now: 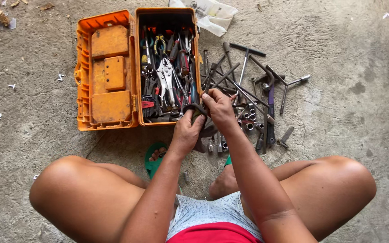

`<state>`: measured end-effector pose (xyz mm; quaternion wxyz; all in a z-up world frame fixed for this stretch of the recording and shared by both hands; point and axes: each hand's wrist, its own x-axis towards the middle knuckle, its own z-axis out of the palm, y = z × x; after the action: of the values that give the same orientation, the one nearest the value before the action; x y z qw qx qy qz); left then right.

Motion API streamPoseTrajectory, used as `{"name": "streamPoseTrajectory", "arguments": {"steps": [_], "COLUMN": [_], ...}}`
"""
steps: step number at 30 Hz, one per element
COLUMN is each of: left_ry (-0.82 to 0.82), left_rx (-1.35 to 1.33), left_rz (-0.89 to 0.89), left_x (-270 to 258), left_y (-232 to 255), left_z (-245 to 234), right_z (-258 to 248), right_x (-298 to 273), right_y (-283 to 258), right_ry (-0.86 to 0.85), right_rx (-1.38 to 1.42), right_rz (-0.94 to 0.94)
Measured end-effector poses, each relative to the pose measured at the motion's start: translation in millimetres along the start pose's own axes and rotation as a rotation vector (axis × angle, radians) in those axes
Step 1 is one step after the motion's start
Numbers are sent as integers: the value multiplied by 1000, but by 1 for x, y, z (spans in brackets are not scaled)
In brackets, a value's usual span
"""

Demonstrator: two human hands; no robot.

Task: The person sits on the floor and wipes various metal tools, including wrenches and sockets, with a cloth. They pick up each tool from a pile on the ground, wipe it, and place it into an open orange toolbox.

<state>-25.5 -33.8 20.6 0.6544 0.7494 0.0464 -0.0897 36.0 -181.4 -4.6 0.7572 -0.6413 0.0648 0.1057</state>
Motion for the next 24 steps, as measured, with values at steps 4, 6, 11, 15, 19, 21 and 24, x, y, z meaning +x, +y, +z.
{"name": "streamPoseTrajectory", "arguments": {"steps": [4, 6, 11, 15, 19, 21, 24], "left_ry": [8, 63, 240, 293, 309, 329, 329], "left_rx": [64, 132, 89, 61, -240, -436, -551], "left_rz": [-27, -38, -160, -104, -202, -145, -316], "left_x": [-5, -4, 14, 23, 32, 39, 40], "left_y": [-20, -33, -62, -76, -79, -73, -61], "left_z": [-12, -19, -38, -41, -44, -46, -47], "right_z": [5, 10, 44, 63, 61, 58, 55], "right_x": [30, 54, 96, 121, 120, 98, 42], "right_y": [-6, -4, 37, 63, 52, 39, 30], "right_ry": [183, 149, 70, 86, 142, 73, -58], "right_rx": [-162, -371, -864, -969, -1015, -840, -499], "right_rz": [75, 132, 260, 267, 104, 202, 197]}}
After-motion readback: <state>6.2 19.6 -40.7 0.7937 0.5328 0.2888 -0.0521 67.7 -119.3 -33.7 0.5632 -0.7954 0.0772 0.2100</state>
